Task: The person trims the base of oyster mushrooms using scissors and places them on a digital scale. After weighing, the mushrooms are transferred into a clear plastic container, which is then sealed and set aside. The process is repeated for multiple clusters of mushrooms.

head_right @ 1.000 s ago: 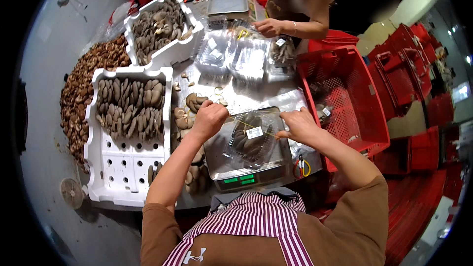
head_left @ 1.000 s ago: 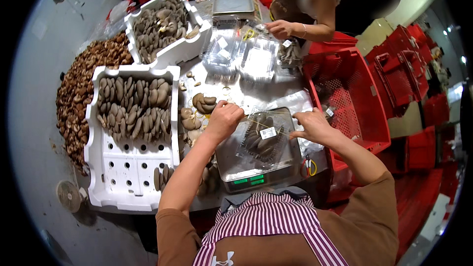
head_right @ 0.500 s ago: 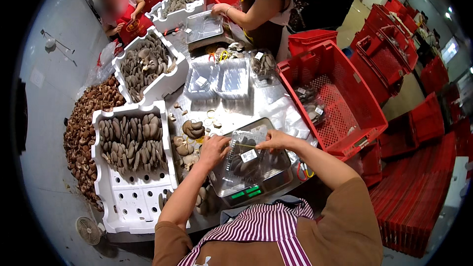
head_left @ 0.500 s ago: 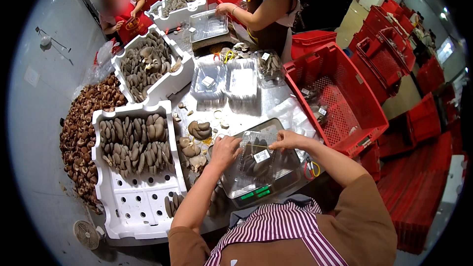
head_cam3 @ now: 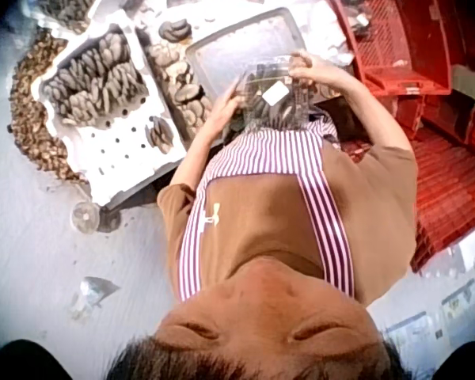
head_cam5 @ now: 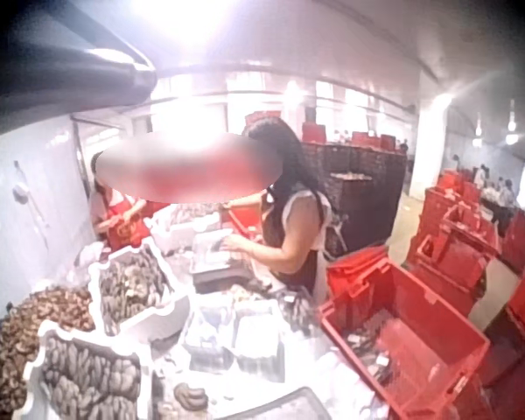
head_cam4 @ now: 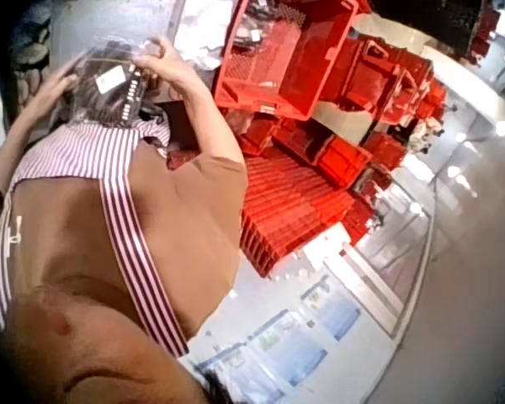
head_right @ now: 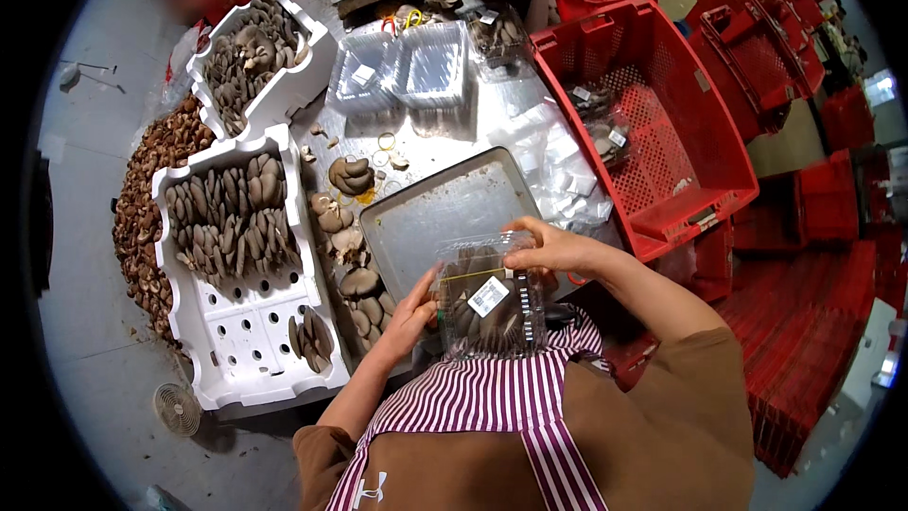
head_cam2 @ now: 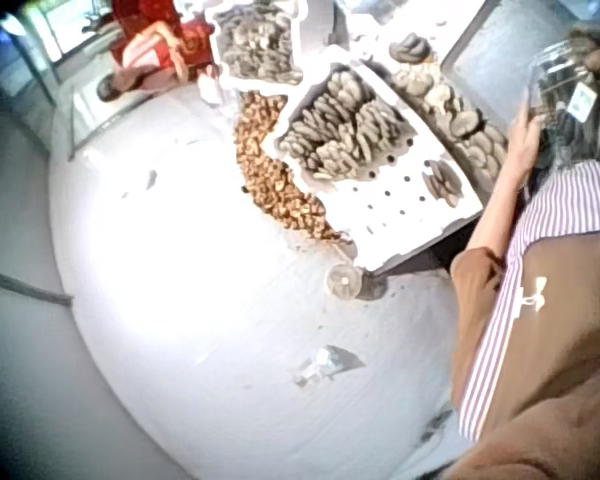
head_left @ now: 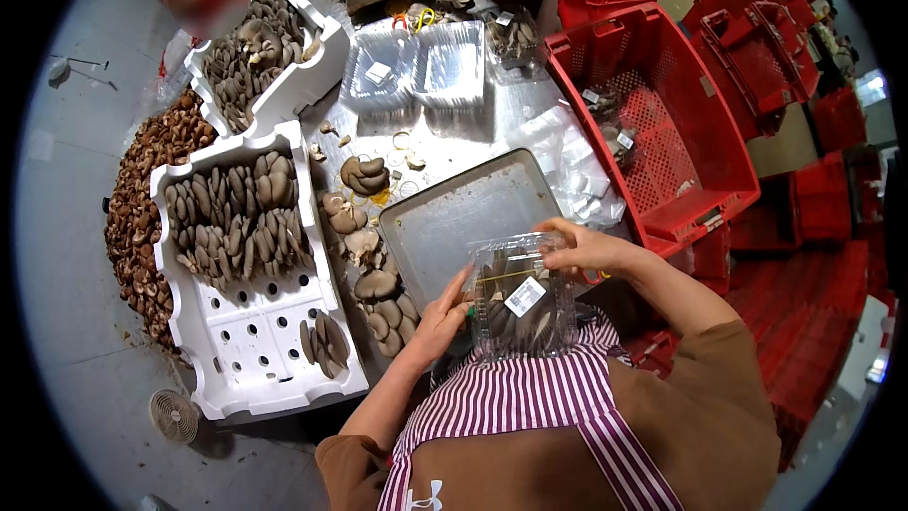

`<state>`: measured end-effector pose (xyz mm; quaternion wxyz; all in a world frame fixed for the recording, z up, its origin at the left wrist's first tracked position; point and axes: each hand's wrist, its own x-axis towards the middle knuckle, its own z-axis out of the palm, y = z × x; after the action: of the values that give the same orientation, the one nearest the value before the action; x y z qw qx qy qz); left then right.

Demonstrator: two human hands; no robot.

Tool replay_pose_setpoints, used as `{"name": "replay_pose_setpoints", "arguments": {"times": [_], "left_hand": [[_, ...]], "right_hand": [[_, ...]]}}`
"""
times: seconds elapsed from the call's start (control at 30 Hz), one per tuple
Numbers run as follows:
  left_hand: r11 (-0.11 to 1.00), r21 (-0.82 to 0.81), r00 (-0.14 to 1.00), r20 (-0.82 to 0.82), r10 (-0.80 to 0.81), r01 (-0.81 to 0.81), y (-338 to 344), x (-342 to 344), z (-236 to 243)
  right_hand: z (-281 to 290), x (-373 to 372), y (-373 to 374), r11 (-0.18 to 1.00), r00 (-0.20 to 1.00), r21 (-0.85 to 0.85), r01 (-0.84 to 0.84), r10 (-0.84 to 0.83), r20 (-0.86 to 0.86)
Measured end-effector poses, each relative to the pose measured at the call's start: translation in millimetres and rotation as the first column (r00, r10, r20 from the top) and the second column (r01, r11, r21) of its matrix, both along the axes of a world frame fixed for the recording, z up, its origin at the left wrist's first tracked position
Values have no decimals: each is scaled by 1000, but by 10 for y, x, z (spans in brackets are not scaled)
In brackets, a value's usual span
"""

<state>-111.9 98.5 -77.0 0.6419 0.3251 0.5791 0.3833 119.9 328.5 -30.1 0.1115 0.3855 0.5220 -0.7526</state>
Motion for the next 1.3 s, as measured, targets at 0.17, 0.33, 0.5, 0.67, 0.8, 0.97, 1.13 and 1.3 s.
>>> {"name": "replay_pose_setpoints", "arguments": {"times": [0.17, 0.33, 0.5, 0.67, 0.8, 0.97, 1.13, 1.3], "left_hand": [[992, 21, 990, 75, 121, -123, -149, 321, 32], [967, 60, 968, 68, 243, -247, -126, 596, -11], [888, -3, 853, 277, 442, -459, 144, 836, 7], [802, -2, 701, 483, 524, -598, 849, 758, 263], [795, 139, 760, 425, 491, -591, 1194, 695, 49], [802, 118, 782, 342, 520, -585, 1000, 813, 94], [780, -10, 723, 370, 584, -625, 895, 915, 5], [708, -67, 664, 293, 688, -703, 779, 921, 6]], "right_hand": [[211, 269, -269, 998, 997, -17, -54, 55, 46], [181, 449, -489, 996, 992, 90, -26, 37, -117], [-201, 511, -473, 948, 997, 310, -77, 69, 38], [73, 53, -148, 915, 890, 21, 403, -387, -241], [66, 2, 403, 874, 849, -133, 468, -486, -205], [-25, -128, 1456, 819, 714, -206, 536, -570, -406], [-668, -314, 2745, 789, 717, -13, 614, -565, -408], [-878, -773, 3141, 789, 719, -8, 614, -563, -408]]}}
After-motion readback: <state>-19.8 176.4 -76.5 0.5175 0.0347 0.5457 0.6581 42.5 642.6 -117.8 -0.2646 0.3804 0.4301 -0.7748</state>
